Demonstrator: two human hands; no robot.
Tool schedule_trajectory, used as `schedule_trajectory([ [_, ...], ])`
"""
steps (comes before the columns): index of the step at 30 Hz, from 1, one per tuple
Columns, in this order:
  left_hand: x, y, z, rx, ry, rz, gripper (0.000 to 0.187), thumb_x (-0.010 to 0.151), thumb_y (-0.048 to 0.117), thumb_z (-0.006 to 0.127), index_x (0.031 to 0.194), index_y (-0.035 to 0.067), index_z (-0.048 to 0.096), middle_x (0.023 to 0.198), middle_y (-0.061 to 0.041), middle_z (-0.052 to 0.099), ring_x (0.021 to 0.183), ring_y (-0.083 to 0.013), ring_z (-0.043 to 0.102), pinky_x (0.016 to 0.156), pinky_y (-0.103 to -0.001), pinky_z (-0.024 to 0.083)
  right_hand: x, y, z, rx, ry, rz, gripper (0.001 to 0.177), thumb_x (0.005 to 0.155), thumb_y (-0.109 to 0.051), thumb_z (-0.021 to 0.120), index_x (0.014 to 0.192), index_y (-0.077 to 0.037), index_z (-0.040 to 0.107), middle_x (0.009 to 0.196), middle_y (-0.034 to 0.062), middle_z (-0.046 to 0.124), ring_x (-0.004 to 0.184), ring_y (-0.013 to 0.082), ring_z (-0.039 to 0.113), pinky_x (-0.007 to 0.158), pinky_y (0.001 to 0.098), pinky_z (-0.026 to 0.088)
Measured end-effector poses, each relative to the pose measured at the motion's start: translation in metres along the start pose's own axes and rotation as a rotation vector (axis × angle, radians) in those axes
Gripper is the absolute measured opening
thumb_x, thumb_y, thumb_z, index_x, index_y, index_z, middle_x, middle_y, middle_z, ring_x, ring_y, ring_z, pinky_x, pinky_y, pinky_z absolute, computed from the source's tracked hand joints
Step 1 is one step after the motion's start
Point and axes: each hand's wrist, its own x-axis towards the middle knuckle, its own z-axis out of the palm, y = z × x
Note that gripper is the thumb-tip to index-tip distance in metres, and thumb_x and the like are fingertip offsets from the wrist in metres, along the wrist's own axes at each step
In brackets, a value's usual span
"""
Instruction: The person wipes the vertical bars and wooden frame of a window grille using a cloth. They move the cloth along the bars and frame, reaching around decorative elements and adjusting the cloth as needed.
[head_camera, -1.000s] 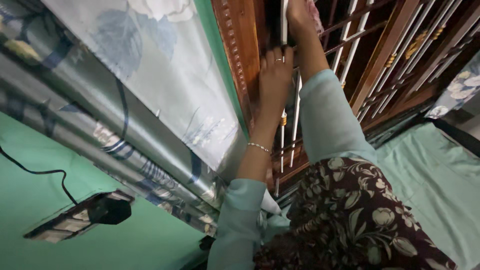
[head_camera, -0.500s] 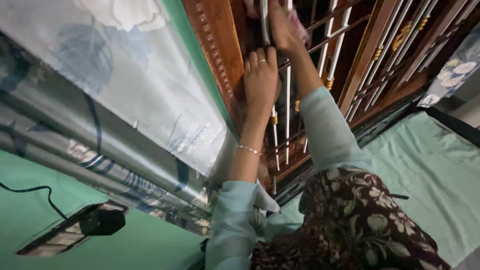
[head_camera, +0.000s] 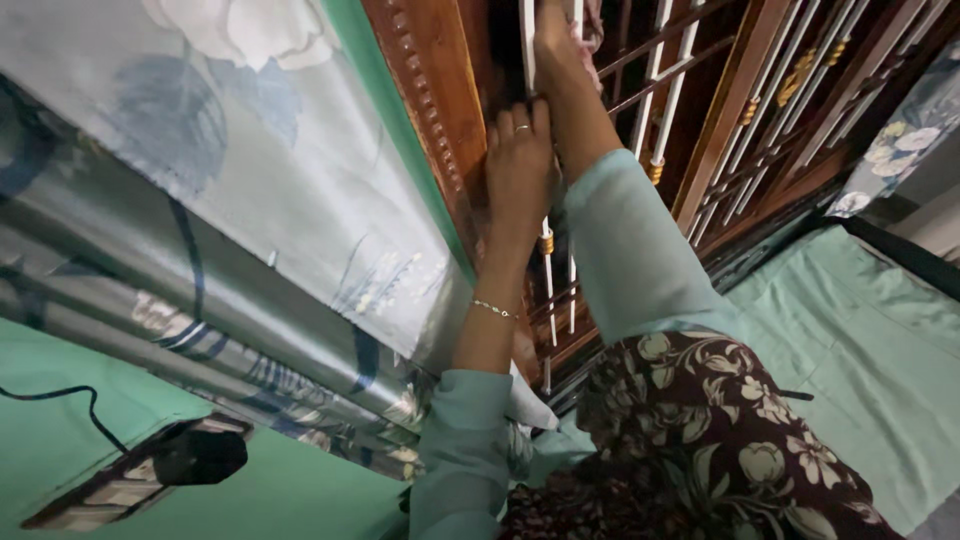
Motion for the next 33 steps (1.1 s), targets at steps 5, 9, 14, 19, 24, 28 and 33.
schedule_trajectory([
  [5, -0.003, 0.000, 0.001, 0.050, -0.025, 0.002, 0.027, 0.088, 0.005, 0.055, 0.115, 0.004, 0.059, 0.103, -0.014, 0.061, 0.102, -0.0323, 0.060, 0.089, -0.043, 0.050, -0.014, 0.000, 0.006, 0.085, 0.026, -0.013, 0.094, 0.108, -0.070, 0.034, 0.158, 0.009, 0.024, 0.154, 0.0249, 0.045, 0.141, 0.0349, 0.043, 0.117, 0.0392, 0.034],
  [9, 0.002, 0.001, -0.005, 0.060, -0.020, 0.026, 0.025, 0.089, 0.006, 0.056, 0.114, 0.003, 0.059, 0.104, -0.015, 0.062, 0.101, -0.0335, 0.060, 0.088, -0.044, 0.050, -0.011, -0.014, 0.016, 0.165, 0.040, -0.069, 0.092, 0.108, -0.068, 0.034, 0.158, 0.008, 0.024, 0.153, 0.0243, 0.045, 0.140, 0.0345, 0.043, 0.116, 0.0391, 0.035],
  [14, 0.001, 0.003, -0.008, 0.093, -0.030, 0.030, 0.021, 0.089, 0.006, 0.055, 0.110, 0.004, 0.058, 0.105, -0.016, 0.063, 0.101, -0.0342, 0.061, 0.090, -0.044, 0.051, -0.006, -0.025, 0.025, 0.273, 0.063, -0.158, 0.090, 0.107, -0.067, 0.034, 0.159, 0.007, 0.025, 0.153, 0.0235, 0.046, 0.139, 0.0340, 0.043, 0.116, 0.0389, 0.035],
  [19, 0.001, 0.002, -0.004, 0.094, -0.098, -0.003, 0.024, 0.090, 0.011, 0.060, 0.113, 0.005, 0.058, 0.109, -0.015, 0.062, 0.106, -0.0335, 0.058, 0.095, -0.045, 0.049, -0.012, -0.031, 0.021, 0.421, 0.121, -0.264, 0.088, 0.107, -0.065, 0.035, 0.159, 0.005, 0.025, 0.152, 0.0228, 0.046, 0.138, 0.0336, 0.044, 0.115, 0.0388, 0.035],
  [24, 0.010, 0.003, -0.002, 0.143, -0.140, -0.016, 0.054, 0.068, 0.027, 0.072, 0.116, 0.004, 0.062, 0.112, -0.016, 0.059, 0.107, -0.0337, 0.055, 0.093, -0.045, 0.045, 0.012, -0.078, 0.017, 0.616, 0.212, -0.493, 0.086, 0.106, -0.063, 0.035, 0.160, 0.004, 0.026, 0.152, 0.0220, 0.046, 0.137, 0.0331, 0.044, 0.115, 0.0387, 0.036],
  [28, 0.000, -0.001, 0.015, 0.043, -0.098, -0.019, 0.050, 0.070, 0.028, 0.075, 0.112, 0.003, 0.063, 0.113, -0.016, 0.058, 0.108, -0.0343, 0.054, 0.093, -0.048, 0.043, 0.019, -0.082, 0.017, 0.648, 0.123, -0.549, 0.085, 0.106, -0.061, 0.036, 0.160, 0.003, 0.027, 0.152, 0.0214, 0.047, 0.136, 0.0327, 0.045, 0.115, 0.0386, 0.036],
  [33, -0.010, -0.007, 0.038, 0.047, -0.044, -0.052, 0.042, 0.076, 0.014, 0.069, 0.118, 0.009, 0.065, 0.113, -0.011, 0.059, 0.110, -0.0316, 0.055, 0.095, -0.047, 0.044, 0.043, -0.079, 0.020, 0.603, 0.021, -0.503, 0.083, 0.106, -0.060, 0.036, 0.161, 0.002, 0.027, 0.151, 0.0207, 0.047, 0.135, 0.0323, 0.045, 0.114, 0.0384, 0.037],
])
